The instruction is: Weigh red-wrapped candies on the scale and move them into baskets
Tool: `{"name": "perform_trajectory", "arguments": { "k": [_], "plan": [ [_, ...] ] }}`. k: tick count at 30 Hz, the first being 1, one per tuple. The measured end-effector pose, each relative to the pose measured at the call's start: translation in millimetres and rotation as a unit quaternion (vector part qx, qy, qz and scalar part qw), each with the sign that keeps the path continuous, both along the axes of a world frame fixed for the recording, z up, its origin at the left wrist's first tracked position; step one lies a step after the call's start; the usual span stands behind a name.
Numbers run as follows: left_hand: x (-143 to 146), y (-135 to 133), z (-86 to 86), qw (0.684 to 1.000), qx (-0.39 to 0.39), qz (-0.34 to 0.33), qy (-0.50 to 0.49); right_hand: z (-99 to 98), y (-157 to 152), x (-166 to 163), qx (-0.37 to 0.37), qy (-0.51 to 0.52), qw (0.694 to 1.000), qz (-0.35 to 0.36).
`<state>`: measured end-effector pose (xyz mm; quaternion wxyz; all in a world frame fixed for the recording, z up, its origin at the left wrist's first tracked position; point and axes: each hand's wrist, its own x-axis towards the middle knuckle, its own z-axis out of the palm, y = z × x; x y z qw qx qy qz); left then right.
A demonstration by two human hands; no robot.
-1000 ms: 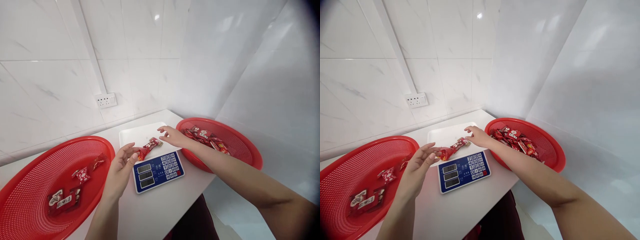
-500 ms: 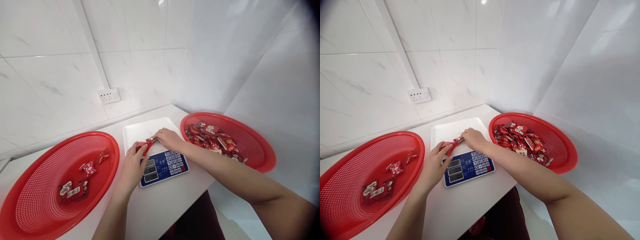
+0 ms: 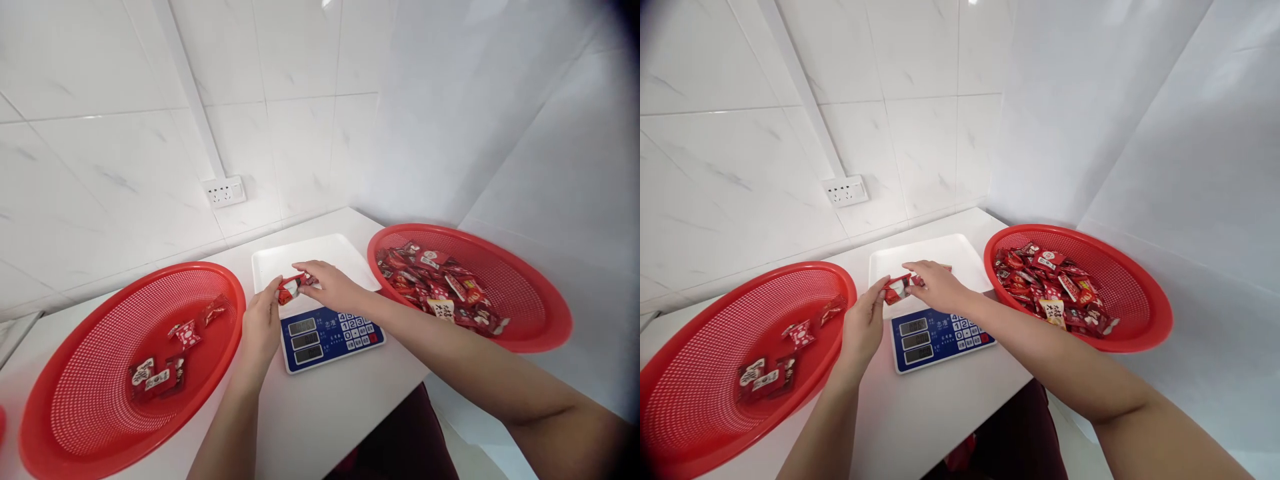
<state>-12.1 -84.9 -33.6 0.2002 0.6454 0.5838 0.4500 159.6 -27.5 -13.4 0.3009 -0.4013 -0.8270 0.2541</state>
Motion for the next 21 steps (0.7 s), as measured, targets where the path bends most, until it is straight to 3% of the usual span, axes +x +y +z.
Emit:
{"name": "perform_trajectory", "arguments": {
  "k": [4,10,13,17,21],
  "plan": [
    [-0.9,-5.7,9.5,0.985,-0.011,-0.004,-0.174,11.3,-7.0,-4.4,-0.122,0.111,0.986,0.039],
    [2.8,-14.1,17.8,0.914,-0.066,-0.125,-0.382,31.5,-22.0,-2.6,-0.091,0.141,0.986,-0.011],
    [5.5,-16.1,19.9,0.905,-0.068,-0.153,-0.391,37.3,-27.1,-1.1,-0.098,0.160,0.982,-0.003],
    [10.5,-20.4,23.8,0.924,-0.065,-0.137,-0.352,41.2,-28.4,2.0,-0.154,0.208,0.965,0.037],
    [14.2,-25.4,26.3,0.936,-0.059,-0.126,-0.322,43.8,-28.4,3.9,-0.188,0.221,0.957,0.028]
  ]
}}
